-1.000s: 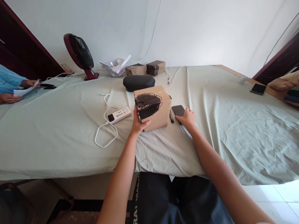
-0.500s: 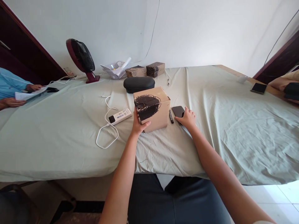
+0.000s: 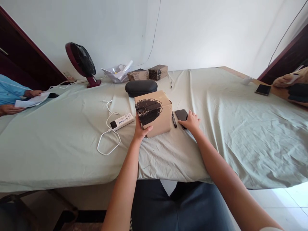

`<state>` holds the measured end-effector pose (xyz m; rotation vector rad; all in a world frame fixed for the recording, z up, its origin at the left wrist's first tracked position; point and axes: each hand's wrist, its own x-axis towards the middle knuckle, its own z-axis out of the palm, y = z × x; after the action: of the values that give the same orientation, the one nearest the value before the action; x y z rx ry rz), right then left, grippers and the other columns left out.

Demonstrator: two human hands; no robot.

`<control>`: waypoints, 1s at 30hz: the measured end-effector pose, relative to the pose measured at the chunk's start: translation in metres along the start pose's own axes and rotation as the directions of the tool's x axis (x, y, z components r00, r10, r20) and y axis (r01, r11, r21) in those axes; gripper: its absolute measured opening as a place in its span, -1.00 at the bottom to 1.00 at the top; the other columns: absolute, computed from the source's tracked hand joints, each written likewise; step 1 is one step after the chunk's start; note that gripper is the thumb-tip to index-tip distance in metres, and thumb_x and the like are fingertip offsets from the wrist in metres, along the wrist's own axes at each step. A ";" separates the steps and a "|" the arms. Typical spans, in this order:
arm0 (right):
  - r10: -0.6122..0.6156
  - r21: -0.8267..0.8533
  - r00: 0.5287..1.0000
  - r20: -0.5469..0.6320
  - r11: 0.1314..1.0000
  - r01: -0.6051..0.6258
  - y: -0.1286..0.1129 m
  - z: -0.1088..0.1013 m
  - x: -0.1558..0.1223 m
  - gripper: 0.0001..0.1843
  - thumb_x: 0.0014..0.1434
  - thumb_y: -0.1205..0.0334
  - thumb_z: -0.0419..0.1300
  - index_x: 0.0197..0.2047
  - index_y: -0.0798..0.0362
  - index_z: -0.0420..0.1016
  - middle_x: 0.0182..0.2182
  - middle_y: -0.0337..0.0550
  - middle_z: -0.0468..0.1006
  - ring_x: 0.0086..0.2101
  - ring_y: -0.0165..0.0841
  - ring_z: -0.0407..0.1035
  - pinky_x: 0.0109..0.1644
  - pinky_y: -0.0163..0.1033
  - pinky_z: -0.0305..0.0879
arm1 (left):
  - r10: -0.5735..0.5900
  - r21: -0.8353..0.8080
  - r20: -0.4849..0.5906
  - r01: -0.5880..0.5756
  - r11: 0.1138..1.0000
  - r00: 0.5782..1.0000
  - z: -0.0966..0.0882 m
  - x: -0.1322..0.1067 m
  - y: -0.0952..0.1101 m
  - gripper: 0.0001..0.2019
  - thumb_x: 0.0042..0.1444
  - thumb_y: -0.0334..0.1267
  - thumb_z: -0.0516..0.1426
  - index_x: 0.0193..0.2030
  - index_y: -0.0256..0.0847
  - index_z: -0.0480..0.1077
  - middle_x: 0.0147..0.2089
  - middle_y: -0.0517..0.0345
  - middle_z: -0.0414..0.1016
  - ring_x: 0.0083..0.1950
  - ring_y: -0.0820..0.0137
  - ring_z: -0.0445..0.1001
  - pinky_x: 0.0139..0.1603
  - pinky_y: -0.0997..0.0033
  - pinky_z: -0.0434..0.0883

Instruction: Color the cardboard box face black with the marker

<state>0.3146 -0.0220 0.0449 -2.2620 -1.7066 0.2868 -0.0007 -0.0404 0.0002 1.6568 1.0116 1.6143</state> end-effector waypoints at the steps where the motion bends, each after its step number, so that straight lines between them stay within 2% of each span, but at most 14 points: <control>1: -0.001 0.003 1.000 0.001 1.000 0.001 0.000 0.000 -0.001 0.09 0.20 -0.15 0.30 0.59 0.20 0.01 0.42 0.39 0.31 0.40 0.21 0.16 0.42 0.23 0.09 | 0.004 0.004 -0.002 -0.004 1.000 1.000 0.000 0.000 -0.001 0.27 -0.08 0.33 0.45 0.65 0.02 -0.06 0.50 -0.22 0.31 0.48 -0.08 0.39 0.56 -0.19 0.27; 9: -0.008 0.058 1.000 -0.008 0.998 0.008 0.001 0.002 0.001 0.11 0.16 -0.10 0.33 0.59 0.19 0.00 0.44 0.40 0.27 0.41 0.25 0.14 0.40 0.26 0.08 | -0.019 -0.028 -0.007 0.019 0.999 1.000 0.001 -0.001 0.000 0.26 -0.09 0.30 0.47 0.65 0.00 -0.04 0.49 -0.23 0.33 0.50 -0.08 0.39 0.54 -0.17 0.30; 18: 0.005 0.042 1.000 0.011 0.999 -0.006 0.001 0.002 0.003 0.12 0.17 -0.12 0.34 0.60 0.21 -0.01 0.44 0.39 0.27 0.42 0.23 0.13 0.41 0.21 0.10 | -0.028 -0.038 -0.001 0.028 0.999 1.000 0.001 -0.001 0.004 0.26 -0.09 0.28 0.48 0.64 -0.02 -0.03 0.49 -0.26 0.35 0.47 -0.10 0.42 0.49 -0.18 0.37; 30: -0.009 0.041 1.000 -0.005 0.999 0.010 0.003 0.005 0.003 0.13 0.17 -0.12 0.32 0.60 0.23 -0.02 0.43 0.39 0.28 0.40 0.25 0.15 0.39 0.22 0.12 | 0.016 -0.036 0.006 -0.016 0.999 1.000 0.001 0.002 0.008 0.22 -0.08 0.27 0.48 0.62 -0.01 0.01 0.53 -0.23 0.29 0.54 -0.11 0.34 0.58 -0.21 0.26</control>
<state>0.3163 -0.0192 0.0394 -2.2230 -1.6931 0.3118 0.0013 -0.0429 0.0076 1.6483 0.9629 1.6276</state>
